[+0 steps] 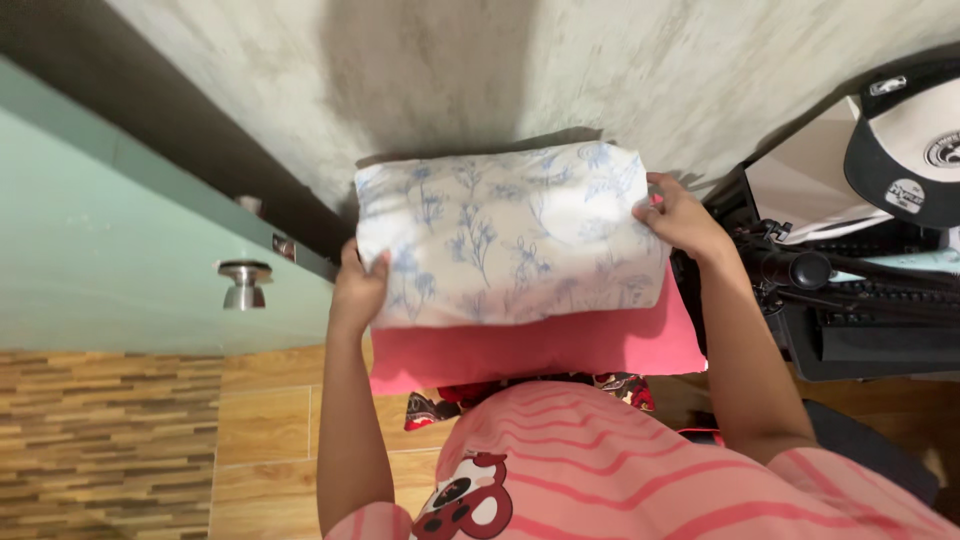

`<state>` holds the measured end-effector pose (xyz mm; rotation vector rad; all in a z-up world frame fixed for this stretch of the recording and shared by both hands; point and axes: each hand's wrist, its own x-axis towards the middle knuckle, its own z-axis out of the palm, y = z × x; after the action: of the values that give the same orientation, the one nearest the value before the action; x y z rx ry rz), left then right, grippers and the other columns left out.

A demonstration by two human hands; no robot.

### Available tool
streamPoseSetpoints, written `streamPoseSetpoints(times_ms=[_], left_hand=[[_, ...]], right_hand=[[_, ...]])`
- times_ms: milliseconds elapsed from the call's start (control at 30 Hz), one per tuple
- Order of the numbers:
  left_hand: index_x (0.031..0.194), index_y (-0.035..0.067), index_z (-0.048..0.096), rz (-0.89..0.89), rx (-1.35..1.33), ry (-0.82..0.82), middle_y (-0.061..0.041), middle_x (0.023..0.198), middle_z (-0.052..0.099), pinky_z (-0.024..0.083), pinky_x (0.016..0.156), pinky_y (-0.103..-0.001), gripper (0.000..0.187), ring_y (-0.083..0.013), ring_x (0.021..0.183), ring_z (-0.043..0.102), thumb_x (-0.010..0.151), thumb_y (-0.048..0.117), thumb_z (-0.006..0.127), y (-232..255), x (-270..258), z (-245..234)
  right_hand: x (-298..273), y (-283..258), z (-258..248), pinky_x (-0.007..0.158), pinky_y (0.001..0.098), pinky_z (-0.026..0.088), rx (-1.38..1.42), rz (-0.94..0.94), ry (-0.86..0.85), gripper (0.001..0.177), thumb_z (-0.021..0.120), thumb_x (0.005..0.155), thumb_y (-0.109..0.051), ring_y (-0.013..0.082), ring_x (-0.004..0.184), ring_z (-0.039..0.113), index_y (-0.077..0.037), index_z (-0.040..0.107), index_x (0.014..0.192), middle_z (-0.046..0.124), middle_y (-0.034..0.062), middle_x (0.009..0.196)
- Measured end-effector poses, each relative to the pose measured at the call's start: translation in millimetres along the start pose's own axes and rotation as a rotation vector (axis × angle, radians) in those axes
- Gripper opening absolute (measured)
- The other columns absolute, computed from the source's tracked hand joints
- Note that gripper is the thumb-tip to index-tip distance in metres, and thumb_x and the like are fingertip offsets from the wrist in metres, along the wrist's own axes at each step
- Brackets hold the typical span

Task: The person folds a light-colored patterned cloth by hand, repeatedly unfolding and refolding it to achieve a neat rectangular shape. The folded cloth is placed on a stack of pillows on a nearby surface.

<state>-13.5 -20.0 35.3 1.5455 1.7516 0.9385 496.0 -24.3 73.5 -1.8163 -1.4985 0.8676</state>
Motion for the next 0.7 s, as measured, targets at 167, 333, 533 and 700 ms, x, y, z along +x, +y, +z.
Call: streamPoseSetpoints(times_ms=[167,333,533,700], left_hand=[[0.160,0.011,0.025,0.037,0.556,0.135,-0.024,0.144,0.050,0.044,0.101,-0.054,0.085,-0.0420,0.123,0.057,0.091,0.033,0.069,49.8,-6.0,12.0],[0.154,0.017,0.046,0.603,0.370,0.143,-0.014,0.158,0.046,0.014,0.122,-0.067,0.063,-0.0376,0.153,0.027,0.099,0.045,0.053,104.6,20.2,74.0],[0.148,0.017,0.052,0.499,0.531,0.042,-0.012,0.161,0.038,-0.004,0.117,-0.070,0.073,-0.0380,0.153,0.016,0.091,0.062,0.058,91.1,34.4,118.4],[0.150,0.016,0.052,0.534,0.526,0.140,-0.014,0.163,0.038,-0.002,0.120,-0.067,0.075,-0.0368,0.156,0.017,0.091,0.061,0.058,31.1,14.2,141.7]], right_hand=[[4.5,-39.8,21.2,0.091,0.0558,0.049,-0.885,-0.078,0.201,0.062,0.072,0.086,-0.022,0.0485,0.122,0.052,0.000,0.051,0.140,0.050,0.0350,0.137],[8.7,-91.5,93.2,0.113,0.0695,0.026,-0.525,-0.552,0.545,0.063,0.064,0.095,-0.028,0.0392,0.139,0.041,-0.007,0.047,0.152,0.049,0.0257,0.146],[31.5,-82.6,161.4,0.111,0.0793,0.000,-0.682,-0.327,0.283,0.075,0.048,0.095,-0.067,0.0390,0.152,0.023,-0.017,0.046,0.151,0.033,0.0192,0.162],[24.9,-14.7,187.1,0.114,0.0778,-0.002,-0.638,-0.291,0.269,0.084,0.046,0.093,-0.073,0.0368,0.156,0.020,-0.015,0.046,0.154,0.031,0.0189,0.165]])
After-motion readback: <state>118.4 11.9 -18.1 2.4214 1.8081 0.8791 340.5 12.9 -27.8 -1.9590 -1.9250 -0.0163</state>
